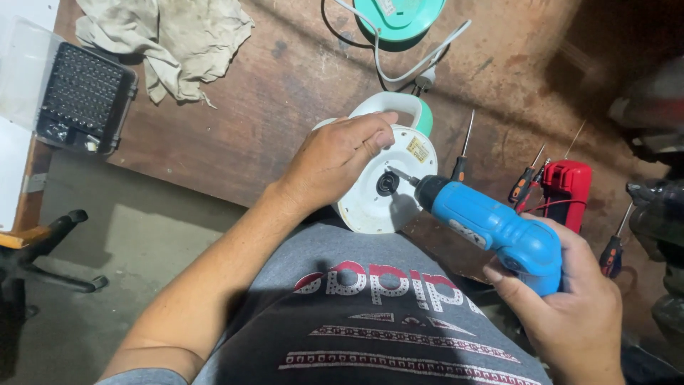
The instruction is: The person disassembles an electric kettle, removing screws with a power drill and manual screwdriver, and then uses a multimeter to check the internal circuitry.
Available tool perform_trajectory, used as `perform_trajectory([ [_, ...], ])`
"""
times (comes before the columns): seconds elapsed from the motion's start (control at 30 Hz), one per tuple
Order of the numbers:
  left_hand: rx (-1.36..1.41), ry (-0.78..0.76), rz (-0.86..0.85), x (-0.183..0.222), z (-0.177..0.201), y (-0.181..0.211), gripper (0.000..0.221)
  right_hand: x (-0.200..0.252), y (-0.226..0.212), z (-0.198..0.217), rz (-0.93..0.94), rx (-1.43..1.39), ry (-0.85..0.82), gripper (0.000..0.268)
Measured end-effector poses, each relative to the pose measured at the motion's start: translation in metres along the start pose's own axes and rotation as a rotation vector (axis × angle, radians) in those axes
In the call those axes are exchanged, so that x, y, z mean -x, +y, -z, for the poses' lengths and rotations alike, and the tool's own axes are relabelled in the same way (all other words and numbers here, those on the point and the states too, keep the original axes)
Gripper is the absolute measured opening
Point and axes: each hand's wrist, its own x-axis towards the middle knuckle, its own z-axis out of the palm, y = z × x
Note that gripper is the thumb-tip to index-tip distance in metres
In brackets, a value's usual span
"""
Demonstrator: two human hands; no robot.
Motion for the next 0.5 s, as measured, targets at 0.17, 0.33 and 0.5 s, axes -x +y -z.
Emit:
perform_trajectory([
  [0.17,-0.009,0.013,0.003,-0.001,-0.002,-0.001,0.041,-0.001,-0.001,-0.007,0.018,0.079,-0.015,0.084],
  [0.33,-0.02,0.011,0.026,-0.002,-0.004,-0.005,0.04,-0.004,-0.022,-0.001,-0.1,0.199,-0.103,0.09],
  [0.5,-0.066,-0.004,-0.026,-0.004,-0.005,-0.007,0.039,-0.008,-0.061,0.017,-0.217,0.343,-0.218,0.099],
])
